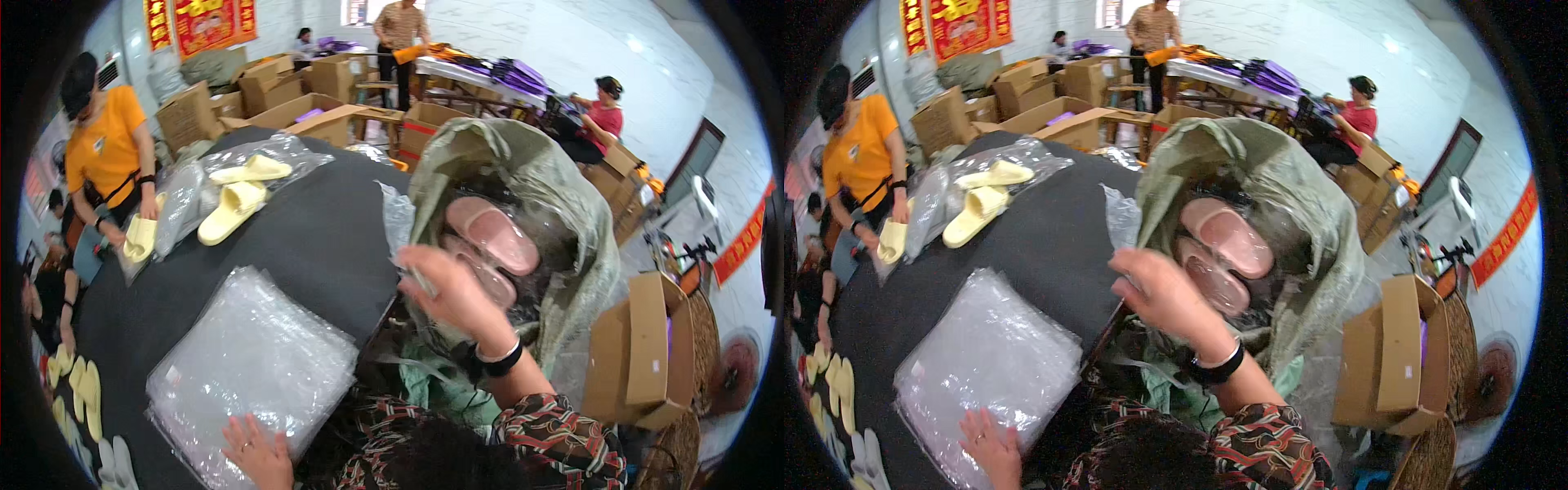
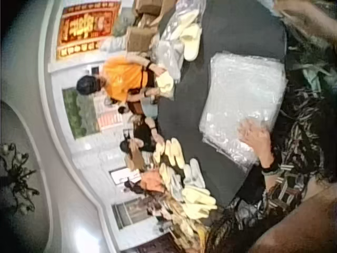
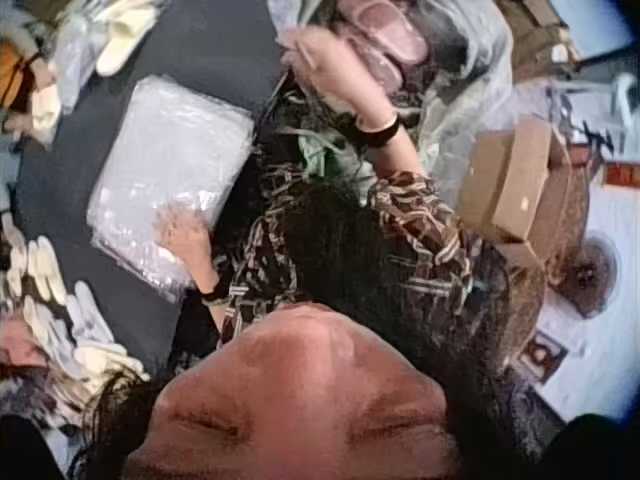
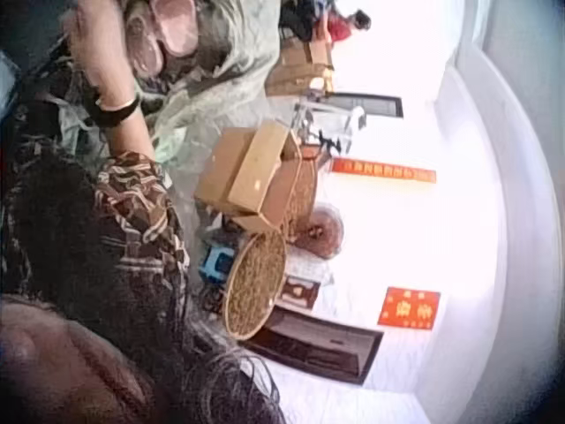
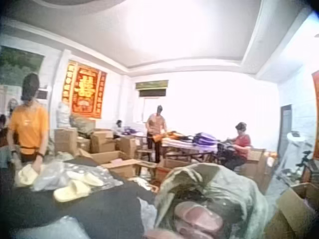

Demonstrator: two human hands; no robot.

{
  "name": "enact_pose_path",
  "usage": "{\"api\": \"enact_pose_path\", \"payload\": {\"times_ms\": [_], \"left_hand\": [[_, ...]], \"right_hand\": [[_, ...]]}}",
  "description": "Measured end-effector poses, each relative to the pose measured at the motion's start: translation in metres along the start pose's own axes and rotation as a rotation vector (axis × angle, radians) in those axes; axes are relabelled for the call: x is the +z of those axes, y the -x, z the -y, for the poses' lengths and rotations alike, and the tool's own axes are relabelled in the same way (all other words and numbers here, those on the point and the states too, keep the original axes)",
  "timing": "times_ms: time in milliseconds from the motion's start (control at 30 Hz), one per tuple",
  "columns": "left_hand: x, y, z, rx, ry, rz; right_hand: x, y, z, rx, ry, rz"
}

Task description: Packaging various plastic slippers into individual plastic bags at a shared workspace.

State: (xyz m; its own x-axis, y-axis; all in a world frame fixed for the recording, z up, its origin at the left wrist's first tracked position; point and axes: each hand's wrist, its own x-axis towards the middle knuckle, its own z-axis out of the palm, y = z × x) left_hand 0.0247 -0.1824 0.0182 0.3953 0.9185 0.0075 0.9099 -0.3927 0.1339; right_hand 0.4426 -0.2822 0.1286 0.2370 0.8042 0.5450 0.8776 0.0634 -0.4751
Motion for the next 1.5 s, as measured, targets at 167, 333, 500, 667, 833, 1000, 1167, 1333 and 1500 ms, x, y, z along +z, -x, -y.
{"api": "enact_pose_path", "payload": {"times_ms": [167,333,500,667,833,1000,1167,1333,1500], "left_hand": [[0.001,0.001,0.0,0.211,-0.159,-0.25],[0.006,-0.001,0.005,0.215,-0.141,-0.263],[0.004,0.003,0.011,0.199,-0.142,-0.296],[0.008,0.004,0.012,0.165,-0.128,-0.264],[0.009,0.001,0.01,0.185,-0.07,-0.258],[0.003,0.004,0.012,0.18,0.0,-0.246],[0.015,0.005,0.02,0.097,-0.01,-0.209],[0.023,0.006,0.028,0.018,0.267,-0.227],[0.046,0.007,0.043,0.014,0.74,-0.267]], "right_hand": [[-0.08,0.035,-0.095,0.409,0.691,-0.252],[-0.089,0.061,-0.159,0.685,0.731,-0.171],[-0.083,0.032,-0.155,0.864,0.695,0.082],[-0.089,0.03,-0.147,0.735,0.621,0.016],[-0.126,0.029,-0.11,0.71,0.513,-0.218],[-0.149,0.005,-0.023,0.604,0.34,-0.482],[-0.119,-0.031,0.033,0.292,-0.72,-0.603],[-0.031,-0.056,0.08,0.528,-1.271,-0.433],[0.072,-0.059,0.147,0.788,-1.777,-0.023]]}}
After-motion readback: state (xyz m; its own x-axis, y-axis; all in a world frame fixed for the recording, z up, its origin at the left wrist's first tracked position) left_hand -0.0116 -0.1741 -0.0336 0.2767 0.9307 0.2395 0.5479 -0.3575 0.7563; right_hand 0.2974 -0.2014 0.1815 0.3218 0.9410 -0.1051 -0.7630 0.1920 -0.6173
